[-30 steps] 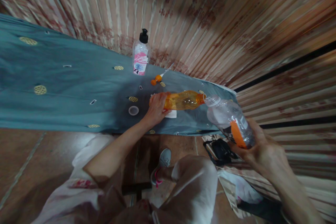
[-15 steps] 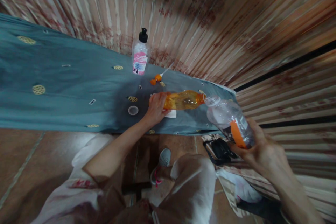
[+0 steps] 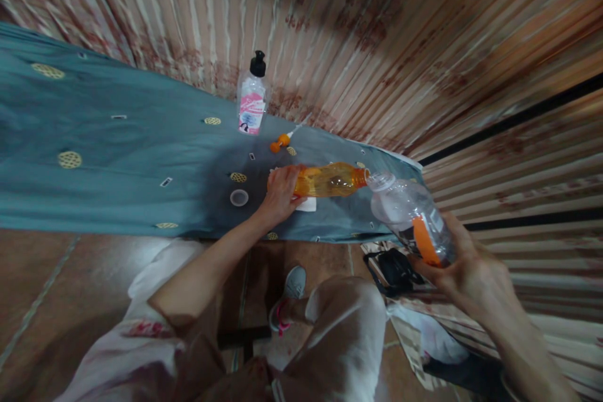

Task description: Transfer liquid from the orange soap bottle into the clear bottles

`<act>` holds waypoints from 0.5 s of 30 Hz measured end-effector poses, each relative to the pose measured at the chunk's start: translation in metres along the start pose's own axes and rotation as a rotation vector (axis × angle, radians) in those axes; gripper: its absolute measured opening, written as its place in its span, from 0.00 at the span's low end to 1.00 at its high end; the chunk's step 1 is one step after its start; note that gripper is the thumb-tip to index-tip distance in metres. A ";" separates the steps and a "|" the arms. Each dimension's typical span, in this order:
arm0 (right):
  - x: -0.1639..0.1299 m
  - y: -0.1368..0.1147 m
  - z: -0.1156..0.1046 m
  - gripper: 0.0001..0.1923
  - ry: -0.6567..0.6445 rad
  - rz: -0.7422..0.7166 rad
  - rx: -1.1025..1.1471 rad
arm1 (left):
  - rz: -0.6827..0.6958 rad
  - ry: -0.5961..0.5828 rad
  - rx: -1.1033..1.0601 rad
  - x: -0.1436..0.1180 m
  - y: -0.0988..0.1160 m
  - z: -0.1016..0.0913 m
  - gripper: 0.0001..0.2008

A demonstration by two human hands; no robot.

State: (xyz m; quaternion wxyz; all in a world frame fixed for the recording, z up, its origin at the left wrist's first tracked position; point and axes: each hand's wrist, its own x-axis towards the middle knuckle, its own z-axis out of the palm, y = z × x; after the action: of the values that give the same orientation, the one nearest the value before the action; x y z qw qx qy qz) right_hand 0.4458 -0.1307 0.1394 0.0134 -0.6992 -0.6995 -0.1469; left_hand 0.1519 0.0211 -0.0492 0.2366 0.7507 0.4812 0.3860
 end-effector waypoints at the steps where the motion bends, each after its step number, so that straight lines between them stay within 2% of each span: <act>1: 0.000 0.000 0.000 0.42 -0.004 0.001 0.002 | -0.006 -0.003 0.000 0.000 0.000 0.000 0.33; 15: 0.001 0.003 0.002 0.40 0.027 -0.033 0.003 | -0.007 -0.006 -0.011 0.000 0.001 -0.002 0.29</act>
State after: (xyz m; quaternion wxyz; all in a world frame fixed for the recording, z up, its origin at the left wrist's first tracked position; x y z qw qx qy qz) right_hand 0.4489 -0.1293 0.1378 0.0212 -0.6854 -0.7111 -0.1555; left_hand 0.1507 0.0212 -0.0471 0.2435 0.7488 0.4810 0.3855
